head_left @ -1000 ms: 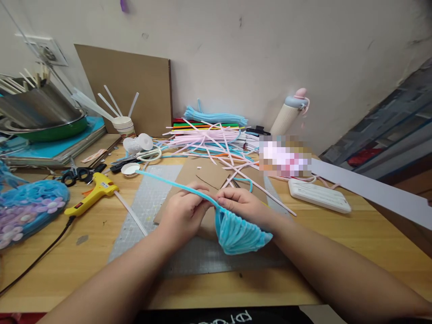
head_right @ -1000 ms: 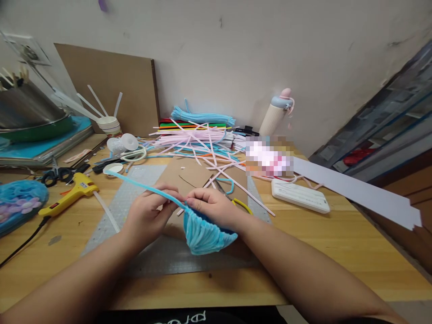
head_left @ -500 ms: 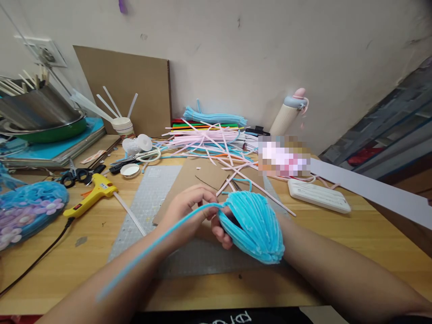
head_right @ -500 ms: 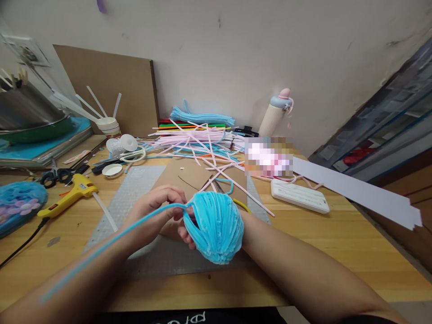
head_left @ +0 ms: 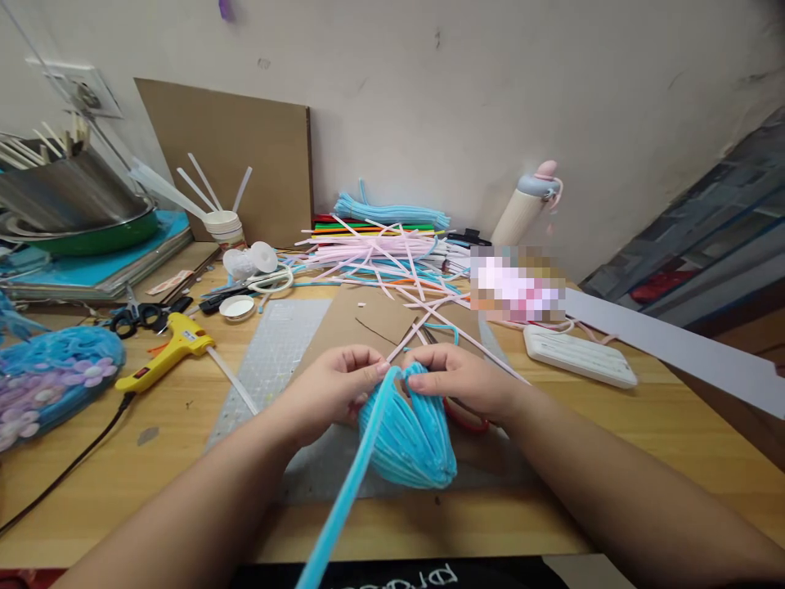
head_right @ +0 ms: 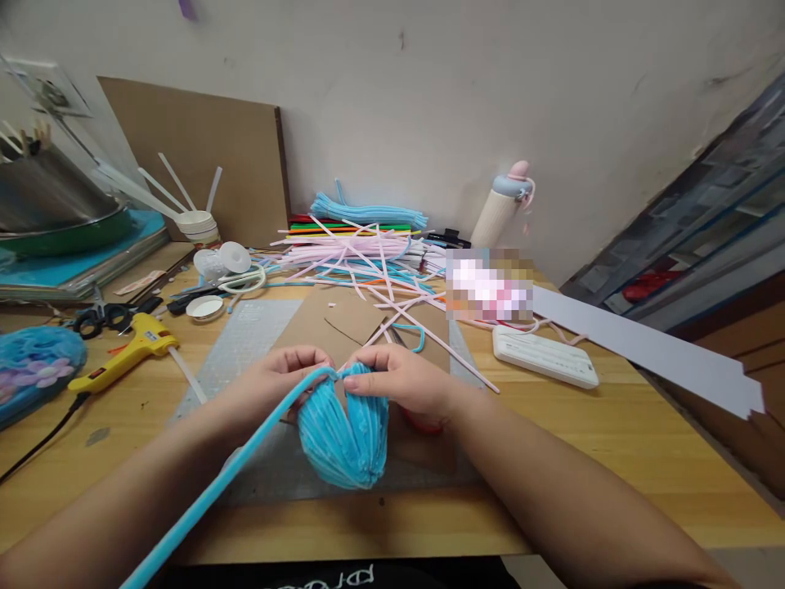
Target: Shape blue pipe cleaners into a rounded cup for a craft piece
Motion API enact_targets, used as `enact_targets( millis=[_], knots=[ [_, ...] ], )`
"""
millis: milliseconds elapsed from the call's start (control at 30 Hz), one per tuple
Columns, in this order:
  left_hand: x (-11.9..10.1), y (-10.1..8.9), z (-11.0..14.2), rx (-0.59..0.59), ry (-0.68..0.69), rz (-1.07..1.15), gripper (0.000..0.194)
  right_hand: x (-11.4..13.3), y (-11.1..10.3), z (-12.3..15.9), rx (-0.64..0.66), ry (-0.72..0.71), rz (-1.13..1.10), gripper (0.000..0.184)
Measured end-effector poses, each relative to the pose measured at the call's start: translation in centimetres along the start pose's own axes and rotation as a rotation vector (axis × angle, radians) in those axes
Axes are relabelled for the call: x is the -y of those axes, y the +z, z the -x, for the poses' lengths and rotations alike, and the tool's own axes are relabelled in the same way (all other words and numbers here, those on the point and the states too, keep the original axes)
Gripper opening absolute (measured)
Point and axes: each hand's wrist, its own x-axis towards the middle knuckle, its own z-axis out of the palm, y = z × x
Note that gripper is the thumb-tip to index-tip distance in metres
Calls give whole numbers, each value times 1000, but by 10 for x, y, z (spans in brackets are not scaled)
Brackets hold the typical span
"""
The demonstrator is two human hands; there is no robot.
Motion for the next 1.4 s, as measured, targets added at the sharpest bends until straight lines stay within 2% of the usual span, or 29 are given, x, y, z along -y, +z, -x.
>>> enact_targets(
  millis=[133,233,267,333,400,433,467,500,567,667,733,833,900,967,1100,1233,1333,1400],
  knots=[
    [-3,-2,5,169,-67,139,31,-2,2,-2,28,48,-104,25],
    [-5,-1,6,233,-74,164,30,-6,4,-5,2,-14,-121,23],
    [-4,-1,6,218,-67,183,30,-7,4,-6,-58,-62,-107,23],
    [-3,-1,4,143,-46,241,30,-9,4,-6,-283,-195,-35,22],
    [-2,-2,2,65,-21,309,28,-10,4,-5,-550,-348,144,17],
    [-2,-2,2,39,-4,338,27,-11,4,-4,-634,-425,269,17],
    [-2,-2,1,20,14,358,26,-11,5,-2,-661,-488,405,17],
    [-1,-2,1,7,24,369,25,-11,7,0,-638,-533,535,15],
    [-1,-2,1,-8,24,369,26,-10,11,3,-504,-554,721,16],
    [-2,1,1,-32,18,345,26,-10,19,7,-403,-480,853,23],
    [-2,3,2,-66,50,310,26,-10,24,9,-413,-446,881,30],
    [-1,7,4,-139,133,249,24,-13,29,11,-505,-494,948,45],
    [1,10,6,-175,177,243,22,-15,31,10,-589,-569,1019,40],
    [2,11,6,-197,214,256,21,-18,31,9,-646,-665,1075,28],
    [3,11,2,-251,292,246,20,-22,23,3,-637,-841,1150,20],
    [4,12,0,-255,345,202,23,-25,17,2,-624,-935,1164,21],
    [6,12,3,-259,396,-15,20,-25,15,3,-624,-936,1154,18],
    [6,11,5,-305,538,-340,16,-24,14,4,-629,-897,1150,15]
  ],
)
